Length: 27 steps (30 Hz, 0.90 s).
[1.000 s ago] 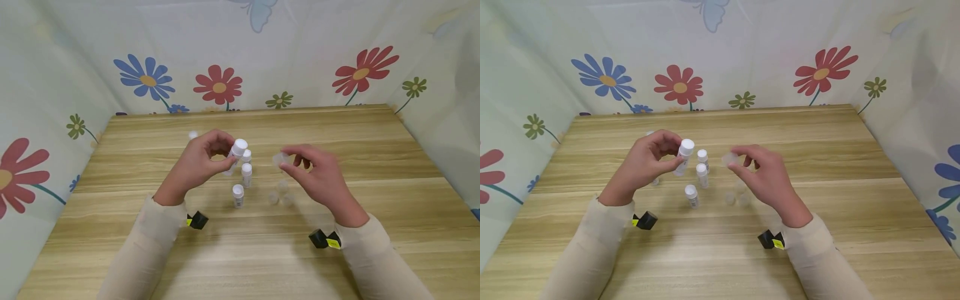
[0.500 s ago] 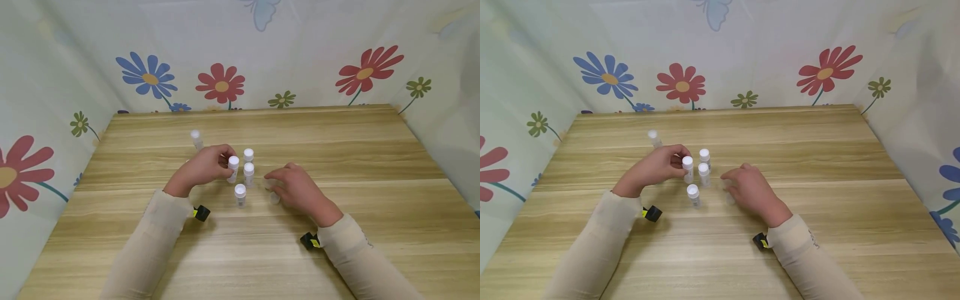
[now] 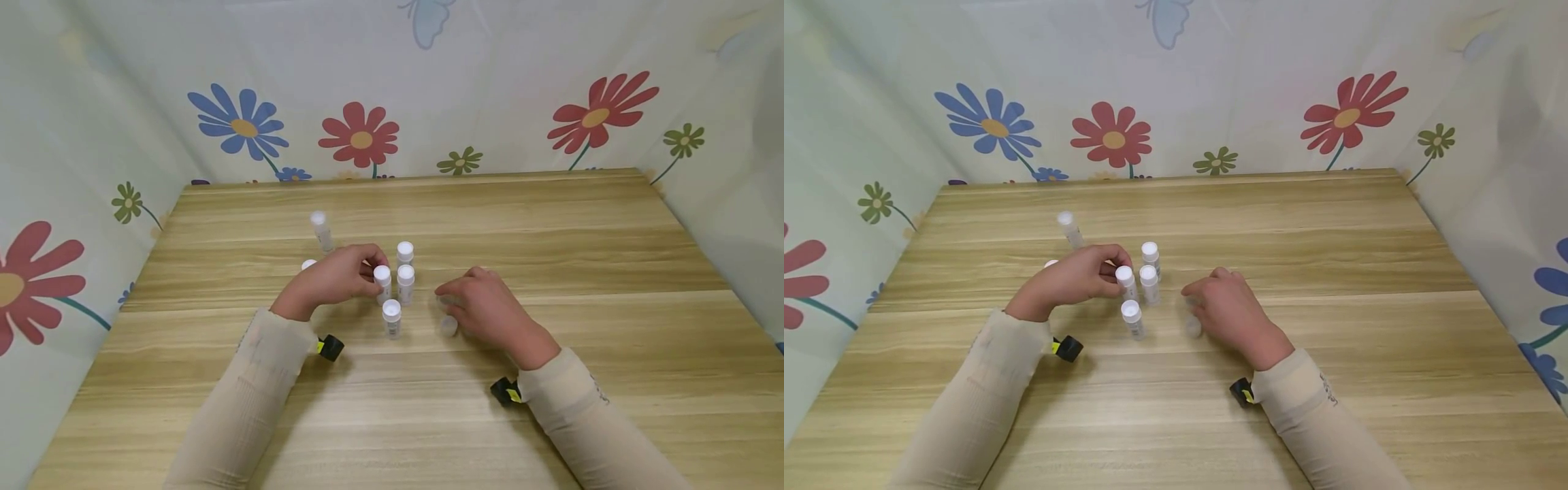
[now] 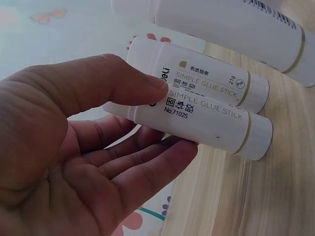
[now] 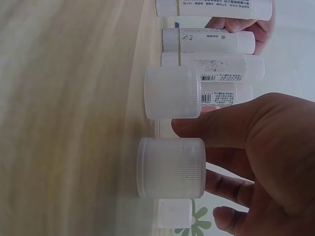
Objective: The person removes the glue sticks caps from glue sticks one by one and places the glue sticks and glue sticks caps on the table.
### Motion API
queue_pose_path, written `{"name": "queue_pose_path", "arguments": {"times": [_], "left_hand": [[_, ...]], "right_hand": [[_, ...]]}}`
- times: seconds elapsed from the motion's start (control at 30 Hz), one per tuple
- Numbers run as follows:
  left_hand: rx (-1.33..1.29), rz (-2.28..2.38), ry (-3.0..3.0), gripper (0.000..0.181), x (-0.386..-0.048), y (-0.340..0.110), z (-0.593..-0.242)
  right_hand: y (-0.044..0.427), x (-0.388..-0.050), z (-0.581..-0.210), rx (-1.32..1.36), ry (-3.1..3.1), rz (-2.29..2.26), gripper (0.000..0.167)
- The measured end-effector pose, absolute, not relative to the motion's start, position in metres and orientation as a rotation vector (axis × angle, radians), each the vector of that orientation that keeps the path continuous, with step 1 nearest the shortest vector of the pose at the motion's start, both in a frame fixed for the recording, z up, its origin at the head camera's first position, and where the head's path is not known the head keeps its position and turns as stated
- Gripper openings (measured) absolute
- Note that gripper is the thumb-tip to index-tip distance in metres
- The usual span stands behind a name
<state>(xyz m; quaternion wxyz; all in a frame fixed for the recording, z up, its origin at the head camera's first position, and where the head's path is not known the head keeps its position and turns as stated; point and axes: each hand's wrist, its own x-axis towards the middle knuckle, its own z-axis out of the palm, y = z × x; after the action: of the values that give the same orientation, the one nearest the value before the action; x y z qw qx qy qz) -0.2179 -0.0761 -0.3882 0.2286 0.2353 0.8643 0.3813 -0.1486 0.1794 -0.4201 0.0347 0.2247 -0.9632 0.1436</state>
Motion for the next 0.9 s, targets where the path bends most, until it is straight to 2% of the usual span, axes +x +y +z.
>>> {"name": "queue_pose_path", "arguments": {"times": [0.27, 0.4, 0.57, 0.67, 0.9], "left_hand": [[0.647, 1.047, 2.383, 0.024, -0.218, -0.076, -0.389], [0.668, 1.056, 2.353, 0.031, -0.218, -0.079, -0.387], [0.723, 1.141, 2.348, 0.046, -0.215, -0.095, -0.366], [0.714, 1.288, 2.433, 0.048, -0.214, -0.113, -0.35], [0.385, 1.546, 2.713, 0.044, -0.228, -0.149, -0.345]], "right_hand": [[0.179, -0.148, -0.42, 0.684, -2.963, 0.444, 0.024], [0.179, -0.148, -0.42, 0.683, -2.972, 0.452, 0.026], [0.181, -0.147, -0.412, 0.711, -2.978, 0.491, 0.034], [0.182, -0.146, -0.405, 0.721, -2.981, 0.509, 0.034], [0.182, -0.142, -0.393, 0.73, -2.932, 0.519, 0.029]]}}
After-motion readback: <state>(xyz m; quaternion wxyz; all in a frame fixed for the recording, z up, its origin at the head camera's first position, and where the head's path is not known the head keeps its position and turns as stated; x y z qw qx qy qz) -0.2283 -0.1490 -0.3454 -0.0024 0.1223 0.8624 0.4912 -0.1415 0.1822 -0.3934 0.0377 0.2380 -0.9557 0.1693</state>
